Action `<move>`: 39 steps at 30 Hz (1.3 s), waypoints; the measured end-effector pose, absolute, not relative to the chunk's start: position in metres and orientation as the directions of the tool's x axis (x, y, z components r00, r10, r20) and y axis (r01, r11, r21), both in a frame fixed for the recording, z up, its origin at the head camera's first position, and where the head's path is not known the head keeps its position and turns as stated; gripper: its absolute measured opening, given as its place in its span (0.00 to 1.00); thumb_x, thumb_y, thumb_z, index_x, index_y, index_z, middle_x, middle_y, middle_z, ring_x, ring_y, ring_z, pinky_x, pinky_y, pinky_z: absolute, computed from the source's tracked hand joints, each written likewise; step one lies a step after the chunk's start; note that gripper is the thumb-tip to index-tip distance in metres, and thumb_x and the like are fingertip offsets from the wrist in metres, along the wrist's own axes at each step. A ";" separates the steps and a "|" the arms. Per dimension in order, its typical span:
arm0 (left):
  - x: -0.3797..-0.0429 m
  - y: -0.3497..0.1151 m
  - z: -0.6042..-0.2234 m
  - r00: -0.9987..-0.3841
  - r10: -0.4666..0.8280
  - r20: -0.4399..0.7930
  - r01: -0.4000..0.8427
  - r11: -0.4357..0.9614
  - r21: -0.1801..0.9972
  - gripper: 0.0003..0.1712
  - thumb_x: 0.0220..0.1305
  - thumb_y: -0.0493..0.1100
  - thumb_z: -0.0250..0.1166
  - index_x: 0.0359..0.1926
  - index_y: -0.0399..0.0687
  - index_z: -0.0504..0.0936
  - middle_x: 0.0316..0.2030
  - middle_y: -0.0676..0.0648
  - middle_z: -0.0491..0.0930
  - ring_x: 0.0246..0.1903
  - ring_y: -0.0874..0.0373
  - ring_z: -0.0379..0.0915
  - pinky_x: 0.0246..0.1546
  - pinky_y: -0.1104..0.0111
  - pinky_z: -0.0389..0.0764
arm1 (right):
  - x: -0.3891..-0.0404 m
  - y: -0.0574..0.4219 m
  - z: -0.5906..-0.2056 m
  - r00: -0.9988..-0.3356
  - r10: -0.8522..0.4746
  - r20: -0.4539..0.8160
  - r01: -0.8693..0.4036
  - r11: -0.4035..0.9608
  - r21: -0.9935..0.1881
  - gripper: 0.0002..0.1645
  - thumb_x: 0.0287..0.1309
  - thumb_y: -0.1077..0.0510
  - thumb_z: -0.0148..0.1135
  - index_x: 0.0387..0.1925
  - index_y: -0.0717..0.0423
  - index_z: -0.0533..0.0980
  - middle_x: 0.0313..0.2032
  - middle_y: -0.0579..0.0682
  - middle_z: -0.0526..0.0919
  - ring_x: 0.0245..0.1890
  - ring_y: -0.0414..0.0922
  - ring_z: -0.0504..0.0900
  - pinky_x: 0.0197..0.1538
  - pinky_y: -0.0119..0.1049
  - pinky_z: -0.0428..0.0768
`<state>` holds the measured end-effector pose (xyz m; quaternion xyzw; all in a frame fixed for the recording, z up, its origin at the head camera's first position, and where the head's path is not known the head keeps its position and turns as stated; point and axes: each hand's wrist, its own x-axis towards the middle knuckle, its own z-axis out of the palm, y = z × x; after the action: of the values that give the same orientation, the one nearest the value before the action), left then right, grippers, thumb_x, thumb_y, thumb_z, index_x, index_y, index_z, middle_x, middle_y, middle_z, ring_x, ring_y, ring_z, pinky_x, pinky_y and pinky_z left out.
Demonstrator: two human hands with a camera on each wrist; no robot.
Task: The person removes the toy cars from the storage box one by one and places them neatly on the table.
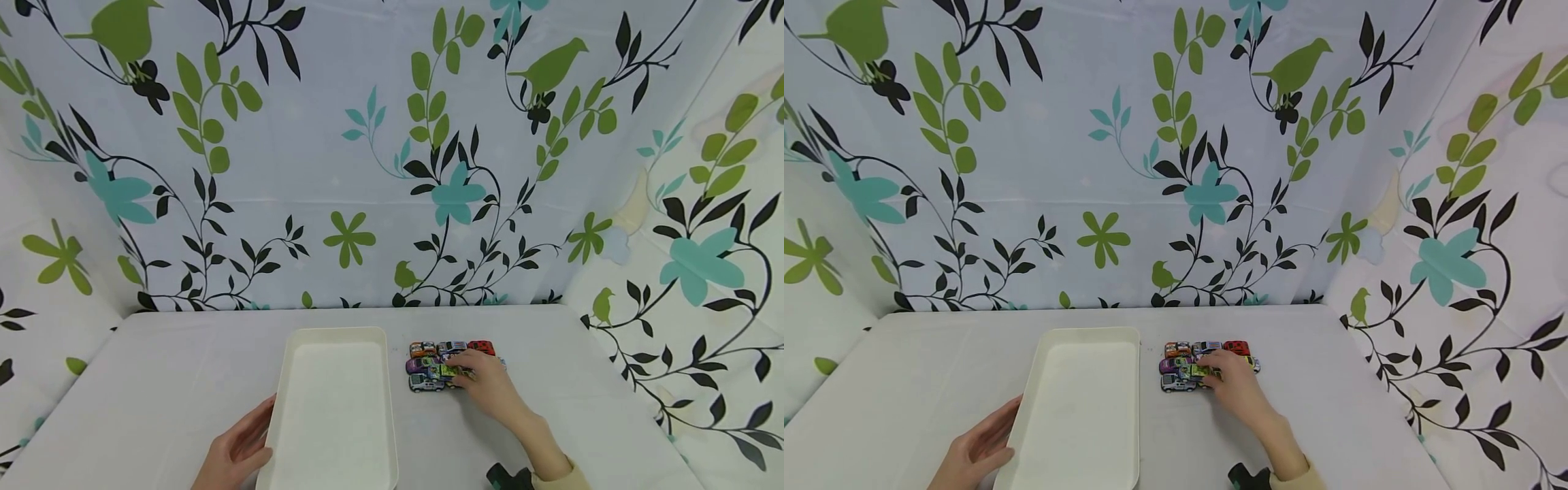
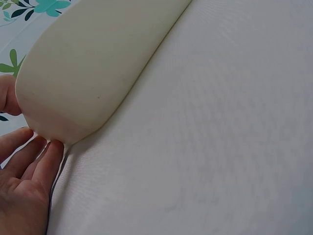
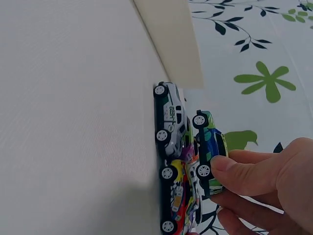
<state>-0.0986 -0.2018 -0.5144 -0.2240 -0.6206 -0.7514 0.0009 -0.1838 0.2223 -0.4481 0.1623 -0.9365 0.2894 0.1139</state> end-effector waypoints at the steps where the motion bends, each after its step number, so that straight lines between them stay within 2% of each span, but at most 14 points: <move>1: -0.099 -0.202 -0.514 -0.899 0.276 0.339 0.281 -0.229 0.932 0.37 0.62 0.19 0.56 0.68 0.12 0.49 0.68 0.60 0.70 0.66 0.71 0.65 0.62 0.79 0.72 | -0.183 0.225 -0.449 -0.921 -0.236 0.310 -0.369 0.782 -0.502 0.16 0.49 0.68 0.74 0.41 0.52 0.86 0.41 0.44 0.87 0.47 0.50 0.84 0.54 0.54 0.80; 8: -0.099 -0.200 -0.513 -0.916 0.258 0.307 0.261 -0.198 0.945 0.37 0.62 0.20 0.57 0.68 0.13 0.50 0.67 0.62 0.71 0.65 0.72 0.66 0.61 0.79 0.72 | -0.180 0.246 -0.456 -0.924 -0.204 0.323 -0.354 0.775 -0.523 0.18 0.48 0.69 0.74 0.43 0.51 0.86 0.44 0.45 0.87 0.50 0.49 0.84 0.55 0.50 0.83; 14: -0.100 -0.199 -0.515 -0.904 0.275 0.326 0.273 -0.214 0.938 0.37 0.62 0.19 0.56 0.68 0.13 0.50 0.67 0.61 0.70 0.65 0.72 0.66 0.62 0.79 0.72 | -0.176 0.268 -0.453 -0.932 -0.182 0.313 -0.334 0.768 -0.547 0.19 0.50 0.69 0.73 0.46 0.53 0.85 0.47 0.46 0.87 0.53 0.52 0.84 0.58 0.52 0.82; 17: -0.100 -0.198 -0.516 -0.901 0.274 0.336 0.285 -0.212 0.935 0.36 0.62 0.19 0.56 0.68 0.12 0.50 0.68 0.61 0.70 0.65 0.71 0.66 0.62 0.79 0.73 | -0.175 0.280 -0.451 -0.937 -0.172 0.304 -0.321 0.768 -0.554 0.19 0.50 0.70 0.73 0.46 0.56 0.85 0.46 0.49 0.88 0.53 0.54 0.84 0.57 0.55 0.82; 22: -0.097 -0.197 -0.512 -0.934 0.223 0.278 0.244 -0.171 0.955 0.37 0.63 0.21 0.57 0.69 0.14 0.52 0.66 0.62 0.72 0.64 0.72 0.67 0.60 0.80 0.74 | -0.179 0.297 -0.448 -0.940 -0.162 0.300 -0.309 0.777 -0.548 0.18 0.48 0.71 0.73 0.44 0.56 0.86 0.43 0.51 0.88 0.48 0.54 0.85 0.54 0.58 0.82; 39: -0.098 -0.198 -0.511 -0.936 0.219 0.277 0.246 -0.158 0.956 0.36 0.62 0.20 0.57 0.68 0.13 0.52 0.66 0.61 0.72 0.64 0.72 0.67 0.60 0.79 0.74 | -0.187 0.325 -0.459 -0.931 -0.223 0.288 -0.342 0.807 -0.482 0.18 0.45 0.71 0.74 0.40 0.55 0.87 0.42 0.49 0.89 0.45 0.53 0.85 0.48 0.50 0.86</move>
<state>-0.0982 -0.1980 -0.5115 -0.1793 -0.6486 -0.7397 0.0094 -0.1871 0.3246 -0.4586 0.1495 -0.9442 0.2723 0.1094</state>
